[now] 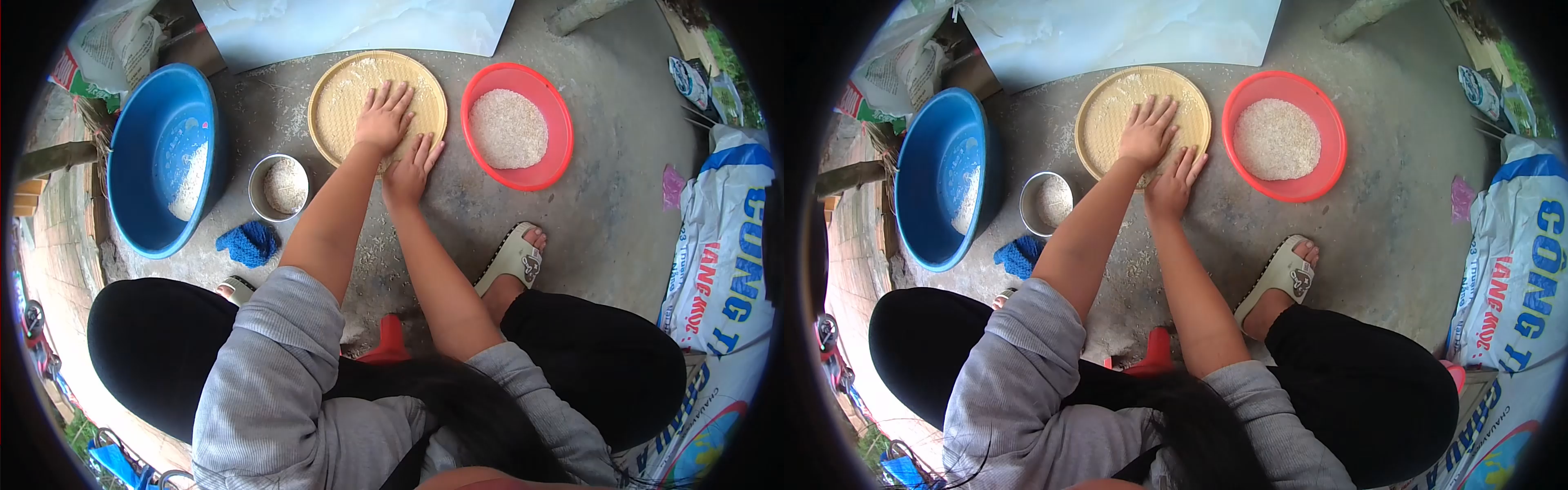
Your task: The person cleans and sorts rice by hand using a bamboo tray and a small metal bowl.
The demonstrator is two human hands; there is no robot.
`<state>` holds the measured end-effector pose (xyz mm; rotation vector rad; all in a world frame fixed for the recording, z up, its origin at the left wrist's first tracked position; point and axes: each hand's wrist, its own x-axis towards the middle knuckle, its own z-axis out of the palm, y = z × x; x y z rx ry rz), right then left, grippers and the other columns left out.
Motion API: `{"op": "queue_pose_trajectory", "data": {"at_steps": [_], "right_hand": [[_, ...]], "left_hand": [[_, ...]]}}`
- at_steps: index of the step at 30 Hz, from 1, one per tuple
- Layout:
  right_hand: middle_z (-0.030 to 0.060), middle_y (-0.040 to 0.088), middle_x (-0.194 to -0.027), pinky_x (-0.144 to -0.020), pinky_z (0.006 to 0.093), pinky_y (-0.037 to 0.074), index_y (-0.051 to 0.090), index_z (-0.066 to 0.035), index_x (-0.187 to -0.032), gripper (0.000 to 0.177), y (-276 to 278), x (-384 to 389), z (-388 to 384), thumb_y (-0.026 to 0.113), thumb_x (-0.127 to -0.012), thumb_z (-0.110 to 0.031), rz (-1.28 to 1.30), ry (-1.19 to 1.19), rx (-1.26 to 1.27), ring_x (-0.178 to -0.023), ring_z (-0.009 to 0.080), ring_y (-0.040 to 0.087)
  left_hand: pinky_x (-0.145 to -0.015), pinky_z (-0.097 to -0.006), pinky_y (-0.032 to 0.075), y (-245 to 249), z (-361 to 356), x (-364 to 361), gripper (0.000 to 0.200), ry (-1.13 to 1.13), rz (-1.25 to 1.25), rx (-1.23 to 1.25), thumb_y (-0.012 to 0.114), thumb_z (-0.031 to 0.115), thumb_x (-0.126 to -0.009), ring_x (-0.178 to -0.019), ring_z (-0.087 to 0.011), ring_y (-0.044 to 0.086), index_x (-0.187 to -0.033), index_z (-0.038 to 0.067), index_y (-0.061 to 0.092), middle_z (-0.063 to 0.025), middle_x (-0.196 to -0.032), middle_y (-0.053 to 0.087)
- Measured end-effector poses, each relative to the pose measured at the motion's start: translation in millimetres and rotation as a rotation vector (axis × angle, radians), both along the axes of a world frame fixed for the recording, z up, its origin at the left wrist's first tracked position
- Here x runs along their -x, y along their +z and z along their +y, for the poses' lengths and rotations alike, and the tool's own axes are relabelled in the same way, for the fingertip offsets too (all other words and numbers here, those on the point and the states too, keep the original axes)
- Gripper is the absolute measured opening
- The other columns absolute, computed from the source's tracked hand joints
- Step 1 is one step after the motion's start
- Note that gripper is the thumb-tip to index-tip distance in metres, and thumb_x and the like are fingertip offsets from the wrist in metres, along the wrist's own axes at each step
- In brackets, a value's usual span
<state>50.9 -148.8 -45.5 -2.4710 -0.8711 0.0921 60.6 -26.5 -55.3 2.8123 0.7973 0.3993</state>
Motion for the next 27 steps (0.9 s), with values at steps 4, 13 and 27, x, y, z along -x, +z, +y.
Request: {"op": "queue_pose_trajectory", "data": {"at_steps": [4,13,27], "right_hand": [[0.0236,0.018,-0.146,-0.112,0.044,0.008,0.028,0.012,-0.133,0.06,-1,0,0,0.042,-0.078,-0.004,-0.004,-0.01,-0.03,-0.136,0.043,0.002],[0.0203,0.02,-0.146,-0.113,0.0386,0.011,0.029,0.01,-0.134,0.06,1,1,0,0.045,-0.079,-0.007,-0.016,-0.033,0.028,-0.138,0.0385,0.004],[0.0208,0.034,-0.139,-0.109,0.0451,0.019,0.035,0.004,-0.133,0.053,18,72,-7,0.047,-0.085,-0.015,0.03,-0.039,-0.156,-0.131,0.0455,0.021]], "left_hand": [[-0.104,-0.0363,0.033,1,3,1,0.033,-0.056,-0.232,0.148,0.048,0.026,-0.092,-0.125,-0.0215,0.041,-0.123,0.019,0.055,-0.0019,-0.13,0.05],[-0.081,-0.032,0.049,10,-24,40,0.025,-0.019,-0.265,0.164,0.056,0.011,-0.077,-0.092,-0.0223,0.059,-0.1,0.01,0.067,-0.0043,-0.104,0.064],[-0.065,-0.03,0.051,63,-15,126,0.013,0.37,-0.283,0.815,0.071,0.013,-0.069,-0.066,-0.0178,0.066,-0.081,0.011,0.073,-0.0093,-0.073,0.068]]}}
